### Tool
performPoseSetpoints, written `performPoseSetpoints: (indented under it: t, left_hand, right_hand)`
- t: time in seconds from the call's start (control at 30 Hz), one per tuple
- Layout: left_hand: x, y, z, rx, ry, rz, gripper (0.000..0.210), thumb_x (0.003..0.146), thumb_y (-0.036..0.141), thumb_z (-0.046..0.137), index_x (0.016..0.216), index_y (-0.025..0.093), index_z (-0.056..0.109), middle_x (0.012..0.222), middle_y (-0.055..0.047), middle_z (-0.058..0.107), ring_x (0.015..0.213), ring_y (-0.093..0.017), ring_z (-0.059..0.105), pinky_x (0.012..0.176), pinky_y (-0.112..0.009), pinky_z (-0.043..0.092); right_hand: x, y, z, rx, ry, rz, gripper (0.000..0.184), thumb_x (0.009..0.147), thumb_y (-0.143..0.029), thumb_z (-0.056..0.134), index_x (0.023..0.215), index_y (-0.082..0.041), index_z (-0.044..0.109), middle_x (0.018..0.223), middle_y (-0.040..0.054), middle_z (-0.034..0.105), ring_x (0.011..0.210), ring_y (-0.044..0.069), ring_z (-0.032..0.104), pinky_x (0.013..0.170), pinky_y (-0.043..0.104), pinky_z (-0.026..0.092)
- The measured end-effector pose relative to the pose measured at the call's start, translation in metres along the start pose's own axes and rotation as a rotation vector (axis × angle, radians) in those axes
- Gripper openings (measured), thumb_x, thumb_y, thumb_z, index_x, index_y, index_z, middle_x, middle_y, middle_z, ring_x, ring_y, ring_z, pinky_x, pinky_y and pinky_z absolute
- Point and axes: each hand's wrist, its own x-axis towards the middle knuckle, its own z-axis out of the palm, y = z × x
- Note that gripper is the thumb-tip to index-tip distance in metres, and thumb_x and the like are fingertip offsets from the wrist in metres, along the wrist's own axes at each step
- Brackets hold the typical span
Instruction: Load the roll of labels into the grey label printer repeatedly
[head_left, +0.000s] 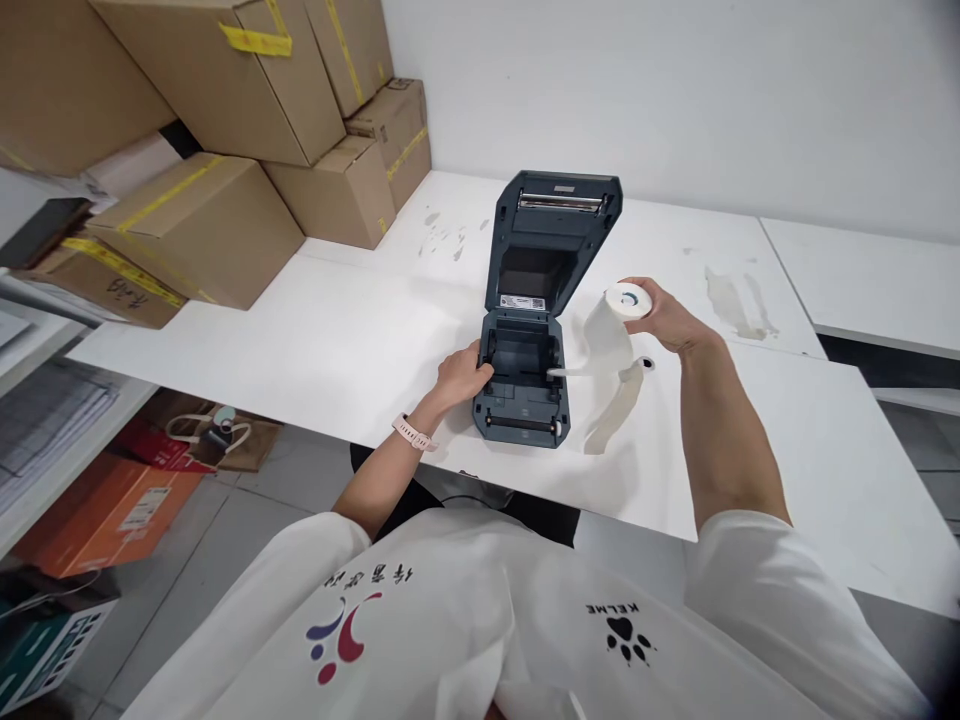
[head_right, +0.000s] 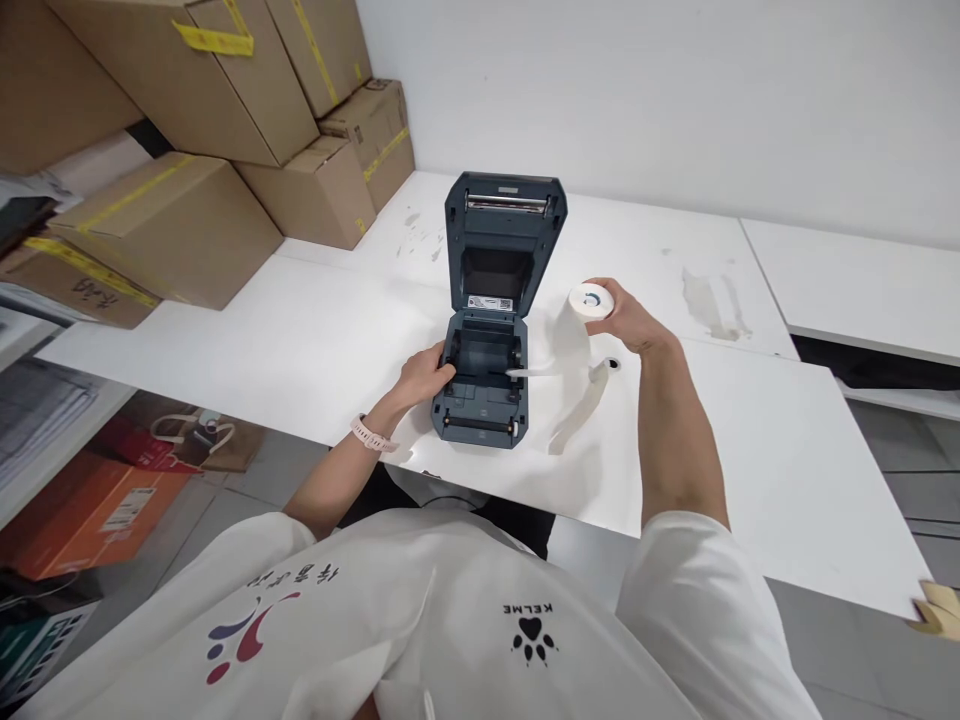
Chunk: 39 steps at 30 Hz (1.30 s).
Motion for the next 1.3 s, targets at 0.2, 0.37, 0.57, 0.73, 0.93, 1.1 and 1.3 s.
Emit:
performPoseSetpoints:
  t: [0.2, 0.37, 0.57, 0.73, 0.93, 1.1, 1.3]
  left_hand:
    - [-0.001, 0.001, -0.001, -0.04, -0.005, -0.013, 0.055, 0.087, 0.026, 0.043, 0.14, 0.021, 0.058, 0.119, -0.012, 0.076, 0.107, -0.036, 0.071, 0.089, -0.046, 0.055]
    - [0.0, 0.0, 0.0, -0.085, -0.006, -0.016, 0.057, 0.086, 0.027, 0.043, 0.141, 0.021, 0.057, 0.12, -0.013, 0.075, 0.105, -0.036, 0.07, 0.087, -0.046, 0.055]
    - [-0.001, 0.001, -0.002, -0.077, -0.01, 0.001, 0.057, 0.085, 0.027, 0.044, 0.141, 0.021, 0.058, 0.12, -0.013, 0.075, 0.105, -0.036, 0.07, 0.089, -0.047, 0.054]
    - [-0.003, 0.002, -0.002, -0.114, -0.011, 0.007, 0.056, 0.086, 0.026, 0.042, 0.14, 0.02, 0.058, 0.122, -0.013, 0.075, 0.104, -0.034, 0.07, 0.088, -0.045, 0.055]
    - [0.0, -0.002, 0.003, -0.093, 0.015, 0.012, 0.057, 0.087, 0.028, 0.043, 0.142, 0.02, 0.056, 0.127, -0.013, 0.074, 0.111, -0.036, 0.069, 0.092, -0.047, 0.054]
    - [0.002, -0.004, 0.005, -0.115, 0.011, -0.017, 0.053, 0.087, 0.027, 0.044, 0.138, 0.022, 0.058, 0.12, -0.011, 0.076, 0.11, -0.035, 0.07, 0.093, -0.047, 0.054]
    - [0.003, -0.004, 0.008, -0.141, 0.038, -0.017, 0.051, 0.087, 0.026, 0.046, 0.136, 0.022, 0.06, 0.121, -0.009, 0.075, 0.11, -0.032, 0.069, 0.095, -0.044, 0.053]
  right_hand:
    - [0.01, 0.045, 0.008, 0.017, 0.031, 0.108, 0.094, 0.038, -0.031, 0.096, 0.125, -0.025, 0.06, 0.126, 0.0079, 0.071, 0.119, 0.032, 0.065, 0.104, 0.049, 0.055]
    - [-0.042, 0.062, -0.023, 0.204, 0.045, 0.065, 0.075, 0.056, -0.031, 0.089, 0.127, -0.034, 0.064, 0.153, 0.0081, 0.06, 0.143, 0.03, 0.056, 0.115, 0.047, 0.049]
    - [-0.093, 0.072, -0.014, 0.107, -0.108, 0.145, 0.06, 0.064, -0.042, 0.091, 0.12, -0.032, 0.072, 0.142, 0.0085, 0.069, 0.118, 0.03, 0.07, 0.1, 0.047, 0.058]
    - [-0.098, 0.041, 0.009, 0.216, -0.12, -0.01, 0.054, 0.063, -0.059, 0.092, 0.104, -0.028, 0.075, 0.094, 0.0081, 0.078, 0.098, 0.03, 0.073, 0.091, 0.047, 0.058]
    - [-0.069, -0.064, 0.065, -0.082, -0.472, -0.287, 0.06, 0.085, -0.061, 0.074, 0.133, -0.025, 0.068, 0.106, 0.0086, 0.078, 0.097, 0.029, 0.073, 0.087, 0.044, 0.057]
    - [-0.034, -0.108, 0.15, -0.852, -0.49, -0.305, 0.048, 0.095, -0.025, 0.059, 0.143, -0.017, 0.061, 0.137, 0.0147, 0.07, 0.124, 0.036, 0.067, 0.102, 0.049, 0.052]
    - [-0.046, -0.094, 0.176, -1.044, -0.392, -0.294, 0.054, 0.09, -0.019, 0.064, 0.143, -0.007, 0.059, 0.14, 0.0233, 0.066, 0.133, 0.042, 0.059, 0.108, 0.055, 0.048]
